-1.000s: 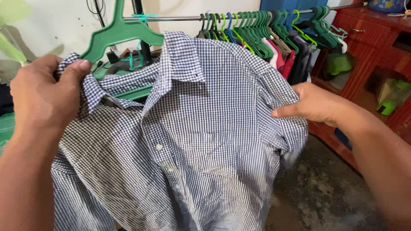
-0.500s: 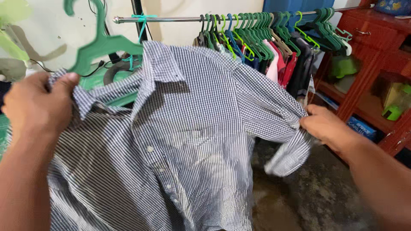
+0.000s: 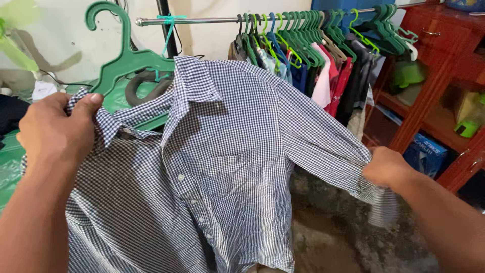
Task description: The person places a checkered shirt on a hanger, buttons the collar, and hangs it on a clothing rack. Then the person picks up a black shirt, places it on a hanger, and hangs it on the rack.
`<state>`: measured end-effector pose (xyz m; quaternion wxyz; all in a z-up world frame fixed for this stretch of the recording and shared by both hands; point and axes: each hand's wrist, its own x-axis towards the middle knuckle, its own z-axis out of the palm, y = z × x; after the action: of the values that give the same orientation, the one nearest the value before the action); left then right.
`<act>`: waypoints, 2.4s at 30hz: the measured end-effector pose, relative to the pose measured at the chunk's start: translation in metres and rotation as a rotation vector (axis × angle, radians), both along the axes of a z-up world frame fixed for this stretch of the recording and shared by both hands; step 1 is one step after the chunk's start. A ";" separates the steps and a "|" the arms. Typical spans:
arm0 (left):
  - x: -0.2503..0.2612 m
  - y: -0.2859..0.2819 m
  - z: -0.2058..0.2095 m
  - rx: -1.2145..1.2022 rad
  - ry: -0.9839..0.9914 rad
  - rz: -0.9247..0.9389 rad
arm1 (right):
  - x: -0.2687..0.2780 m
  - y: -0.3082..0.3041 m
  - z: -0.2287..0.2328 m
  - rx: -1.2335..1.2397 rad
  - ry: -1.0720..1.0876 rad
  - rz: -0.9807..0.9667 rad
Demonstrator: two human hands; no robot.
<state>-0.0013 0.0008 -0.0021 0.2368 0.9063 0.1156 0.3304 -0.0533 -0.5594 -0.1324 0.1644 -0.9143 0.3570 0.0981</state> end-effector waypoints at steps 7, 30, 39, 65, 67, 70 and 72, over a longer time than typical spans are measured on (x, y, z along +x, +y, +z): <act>0.010 0.014 -0.009 0.017 -0.056 -0.054 | 0.015 0.004 -0.002 -0.119 -0.115 0.238; -0.012 0.000 0.009 -0.011 -0.099 -0.193 | 0.068 0.114 0.052 0.070 -0.649 0.419; -0.006 0.021 0.004 0.003 -0.138 -0.161 | 0.084 0.096 0.003 0.140 -0.678 0.372; -0.022 -0.008 -0.001 -0.058 -0.054 -0.267 | 0.051 0.202 0.140 0.237 -0.901 0.970; -0.025 -0.014 0.002 -0.079 -0.053 -0.294 | 0.048 0.224 0.155 0.171 -0.842 0.980; -0.029 -0.020 0.004 -0.091 -0.051 -0.312 | 0.048 0.244 0.162 0.145 -0.812 0.981; -0.030 -0.021 0.004 -0.109 -0.041 -0.317 | 0.052 0.251 0.160 0.138 -0.835 0.978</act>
<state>-0.0316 -0.0202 0.0015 0.3370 0.8922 -0.0158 0.3004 -0.0010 -0.3081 0.0274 0.2842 -0.9199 -0.2021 -0.1796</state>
